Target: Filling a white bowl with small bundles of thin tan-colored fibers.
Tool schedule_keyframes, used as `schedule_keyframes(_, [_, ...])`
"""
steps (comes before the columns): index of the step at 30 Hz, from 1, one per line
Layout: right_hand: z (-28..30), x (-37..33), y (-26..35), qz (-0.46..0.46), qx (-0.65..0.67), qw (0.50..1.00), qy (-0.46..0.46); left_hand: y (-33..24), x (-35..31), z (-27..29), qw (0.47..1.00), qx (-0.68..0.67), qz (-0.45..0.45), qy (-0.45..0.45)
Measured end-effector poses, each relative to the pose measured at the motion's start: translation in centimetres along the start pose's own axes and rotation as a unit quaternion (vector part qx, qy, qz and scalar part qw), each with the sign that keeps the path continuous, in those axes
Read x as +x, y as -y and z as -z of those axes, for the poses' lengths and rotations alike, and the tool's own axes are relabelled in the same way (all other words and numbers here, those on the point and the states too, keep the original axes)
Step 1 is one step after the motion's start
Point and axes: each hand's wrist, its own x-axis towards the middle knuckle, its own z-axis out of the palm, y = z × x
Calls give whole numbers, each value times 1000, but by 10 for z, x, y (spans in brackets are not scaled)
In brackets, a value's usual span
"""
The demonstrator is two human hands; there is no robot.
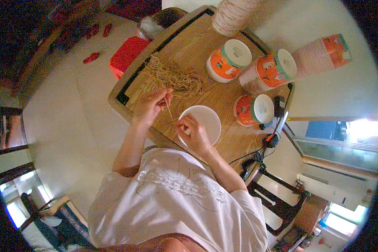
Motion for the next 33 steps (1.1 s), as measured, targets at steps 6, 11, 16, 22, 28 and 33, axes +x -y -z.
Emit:
schedule_keyframes(6, [-38, -33, -10, -6, 25, 993, 111, -15, -15, 10, 998, -53, -11, 18])
schedule_keyframes(11, [-56, -43, -10, 12, 38, 983, 179, -28, -25, 3, 999, -11, -26, 23])
schedule_keyframes(16, [-21, -28, -33, -154, 267, 951, 9, -23, -37, -7, 976, 216, -9, 2])
schedule_keyframes(22, [60, 30, -90, -34, -369, 926, 64, 22, -39, 1, 932, 355, 2, 75])
schedule_keyframes(28, [66, -26, -103, -181, -316, 931, 35, 61, -34, 14, 923, 369, -98, 46])
schedule_keyframes(33, [66, -48, -82, -179, -252, 950, 33, 69, -29, 8, 897, 426, -90, 76])
